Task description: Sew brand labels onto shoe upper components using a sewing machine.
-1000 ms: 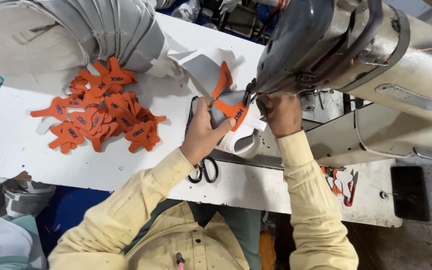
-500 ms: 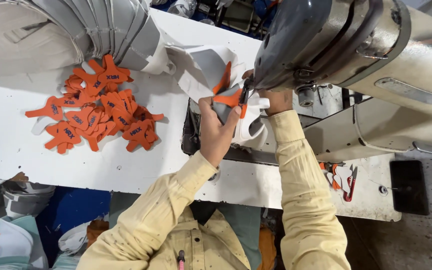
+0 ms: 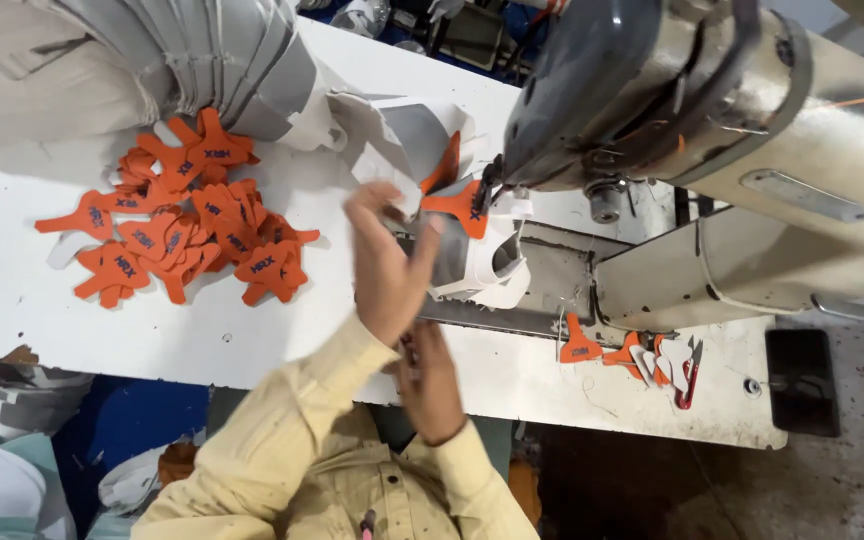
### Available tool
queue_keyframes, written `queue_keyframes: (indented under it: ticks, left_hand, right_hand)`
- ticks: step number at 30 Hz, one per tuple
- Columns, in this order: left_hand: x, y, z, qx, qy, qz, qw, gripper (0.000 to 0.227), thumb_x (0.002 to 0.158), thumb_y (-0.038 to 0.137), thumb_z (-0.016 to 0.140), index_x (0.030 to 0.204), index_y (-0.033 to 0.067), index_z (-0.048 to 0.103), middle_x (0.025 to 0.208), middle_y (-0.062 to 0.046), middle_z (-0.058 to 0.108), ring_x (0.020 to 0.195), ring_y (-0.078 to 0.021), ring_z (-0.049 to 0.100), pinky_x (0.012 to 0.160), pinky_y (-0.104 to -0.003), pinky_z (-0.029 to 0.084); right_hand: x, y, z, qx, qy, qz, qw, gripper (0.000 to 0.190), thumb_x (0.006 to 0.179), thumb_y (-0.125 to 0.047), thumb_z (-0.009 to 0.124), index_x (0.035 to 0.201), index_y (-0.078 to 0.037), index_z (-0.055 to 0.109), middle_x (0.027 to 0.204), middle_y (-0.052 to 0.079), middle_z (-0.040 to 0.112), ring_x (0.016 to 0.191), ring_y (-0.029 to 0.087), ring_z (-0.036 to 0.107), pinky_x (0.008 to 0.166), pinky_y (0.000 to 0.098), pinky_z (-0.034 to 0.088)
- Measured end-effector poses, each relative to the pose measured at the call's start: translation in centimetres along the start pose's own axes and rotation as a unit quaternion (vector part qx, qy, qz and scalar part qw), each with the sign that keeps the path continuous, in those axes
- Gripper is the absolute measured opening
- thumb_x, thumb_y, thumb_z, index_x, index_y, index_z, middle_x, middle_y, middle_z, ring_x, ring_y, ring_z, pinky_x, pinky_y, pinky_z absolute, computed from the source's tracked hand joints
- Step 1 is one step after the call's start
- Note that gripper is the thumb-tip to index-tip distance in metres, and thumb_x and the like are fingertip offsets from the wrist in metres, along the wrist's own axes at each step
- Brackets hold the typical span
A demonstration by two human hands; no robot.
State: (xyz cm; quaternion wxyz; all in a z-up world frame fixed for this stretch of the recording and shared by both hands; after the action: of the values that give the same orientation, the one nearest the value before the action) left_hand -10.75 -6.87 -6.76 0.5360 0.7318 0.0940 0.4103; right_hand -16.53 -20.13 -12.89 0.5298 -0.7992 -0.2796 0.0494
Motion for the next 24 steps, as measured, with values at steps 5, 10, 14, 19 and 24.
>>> queue_keyframes:
  ticks: [5,10,14,19,24]
  left_hand:
    - [10.6,1.6,0.7,0.205,-0.075,0.230,0.948,0.032,0.099,0.015,0.073,0.127,0.0091,0.059,0.121,-0.011,0.059,0.117,-0.0331,0.056,0.101,-0.046,0.041]
    - [16.2,-0.5,2.7,0.375,-0.337,0.217,0.836,0.032,0.097,0.039,0.071,0.112,0.0110,0.070,0.116,-0.013,0.062,0.114,-0.0342,0.053,0.096,-0.048,0.039]
    - [13.4,-4.1,-0.4,0.346,-0.250,0.172,0.888,0.045,0.094,0.050,0.073,0.102,0.0060,0.073,0.112,-0.014,0.065,0.111,-0.0322,0.056,0.097,-0.049,0.040]
    - [5.5,-5.6,-5.8,0.204,0.041,0.110,0.972,0.040,0.100,0.044,0.070,0.099,0.0048,0.067,0.096,-0.008,0.065,0.104,-0.0310,0.057,0.094,-0.049,0.036]
    - [0.2,-7.3,-5.0,0.100,0.083,-0.029,0.991,0.041,0.103,0.042,0.066,0.093,0.0032,0.059,0.085,-0.008,0.058,0.085,-0.0240,0.052,0.090,-0.041,0.036]
  right_hand:
    - [0.5,0.6,2.0,-0.252,0.028,-0.061,0.965,0.060,0.079,-0.003,0.073,0.136,-0.001,0.052,0.110,0.025,0.062,0.091,0.044,0.064,0.073,0.0478,0.055]
    - [1.2,5.0,0.8,-0.222,-0.043,0.017,0.974,0.061,0.076,-0.006,0.076,0.134,-0.005,0.057,0.089,0.016,0.069,0.070,0.033,0.069,0.061,0.0410,0.057]
    - [-1.5,7.8,0.0,0.137,-0.076,0.190,0.969,0.043,0.088,-0.011,0.071,0.128,0.000,0.061,0.086,0.010,0.067,0.063,0.017,0.068,0.054,0.0337,0.054]
    - [-3.1,2.8,1.5,0.307,0.003,0.270,0.913,0.046,0.092,-0.024,0.075,0.120,0.003,0.050,0.090,0.007,0.059,0.056,0.017,0.057,0.046,0.0304,0.043]
    - [1.2,-0.7,0.9,0.170,0.042,0.125,0.977,0.048,0.095,-0.035,0.067,0.127,-0.008,0.044,0.101,-0.001,0.055,0.079,0.006,0.053,0.061,0.0232,0.047]
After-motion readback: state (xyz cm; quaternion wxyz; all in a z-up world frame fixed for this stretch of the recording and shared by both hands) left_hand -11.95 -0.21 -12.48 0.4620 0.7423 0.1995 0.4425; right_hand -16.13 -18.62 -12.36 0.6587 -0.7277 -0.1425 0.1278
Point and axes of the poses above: each hand's wrist, its own x-axis towards the middle knuckle, its own z-axis out of the palm, y = z × x, the point moved 1 cm from there along x, towards the middle knuckle
